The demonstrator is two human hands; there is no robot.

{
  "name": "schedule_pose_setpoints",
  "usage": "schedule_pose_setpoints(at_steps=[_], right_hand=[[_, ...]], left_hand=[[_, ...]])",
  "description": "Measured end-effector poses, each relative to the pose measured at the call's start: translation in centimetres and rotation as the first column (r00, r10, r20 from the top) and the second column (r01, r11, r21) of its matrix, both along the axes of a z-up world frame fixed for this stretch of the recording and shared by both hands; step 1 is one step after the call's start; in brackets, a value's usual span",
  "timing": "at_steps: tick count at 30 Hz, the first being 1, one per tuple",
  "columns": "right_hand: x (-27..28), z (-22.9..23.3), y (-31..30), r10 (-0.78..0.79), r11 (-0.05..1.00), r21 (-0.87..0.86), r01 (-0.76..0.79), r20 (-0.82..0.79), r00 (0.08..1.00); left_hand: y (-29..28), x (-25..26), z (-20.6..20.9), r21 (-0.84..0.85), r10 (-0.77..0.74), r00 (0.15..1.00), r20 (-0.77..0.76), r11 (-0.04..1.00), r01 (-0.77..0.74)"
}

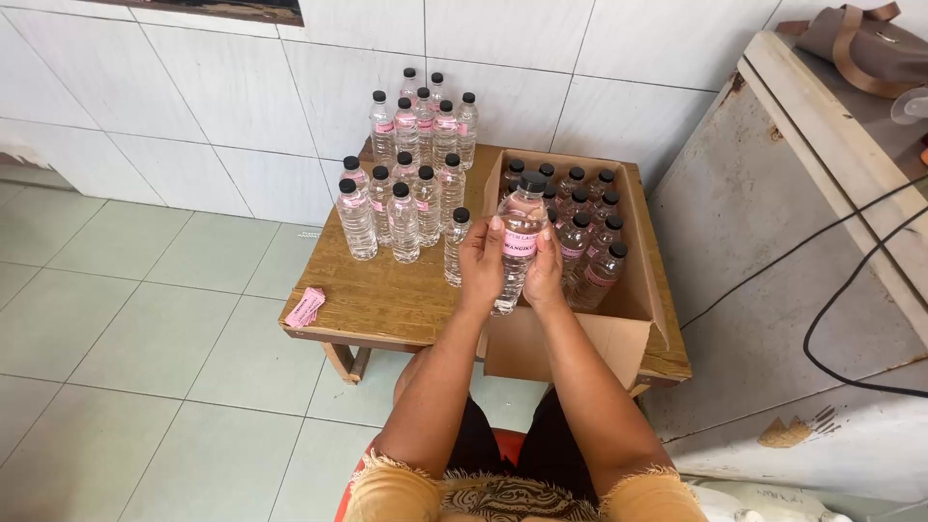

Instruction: Packing plastic bottles from a table into a cardboard box

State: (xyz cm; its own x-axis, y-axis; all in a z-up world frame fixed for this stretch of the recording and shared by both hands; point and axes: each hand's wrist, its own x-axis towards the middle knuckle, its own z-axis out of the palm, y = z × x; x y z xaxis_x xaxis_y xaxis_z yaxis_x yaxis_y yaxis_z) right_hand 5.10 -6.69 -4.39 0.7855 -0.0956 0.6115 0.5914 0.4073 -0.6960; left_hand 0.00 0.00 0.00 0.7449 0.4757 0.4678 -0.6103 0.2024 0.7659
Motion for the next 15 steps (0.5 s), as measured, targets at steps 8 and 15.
schedule_pose_setpoints(at_steps=[8,15], right_hand=[[2.0,-2.6,-1.2,-0.016,1.000,0.018,0.017,-0.041,0.999],[0.6,-0.6,-0.6,-0.031,0.999,0.010,0.031,-0.054,0.998]], left_hand=[[-0.3,-0.9,1.6,-0.048,0.000,1.000,-0.015,0.999,-0.001],[0.0,-1.2,1.3,-0.006,-0.049,0.997,0.064,0.999,0.049]])
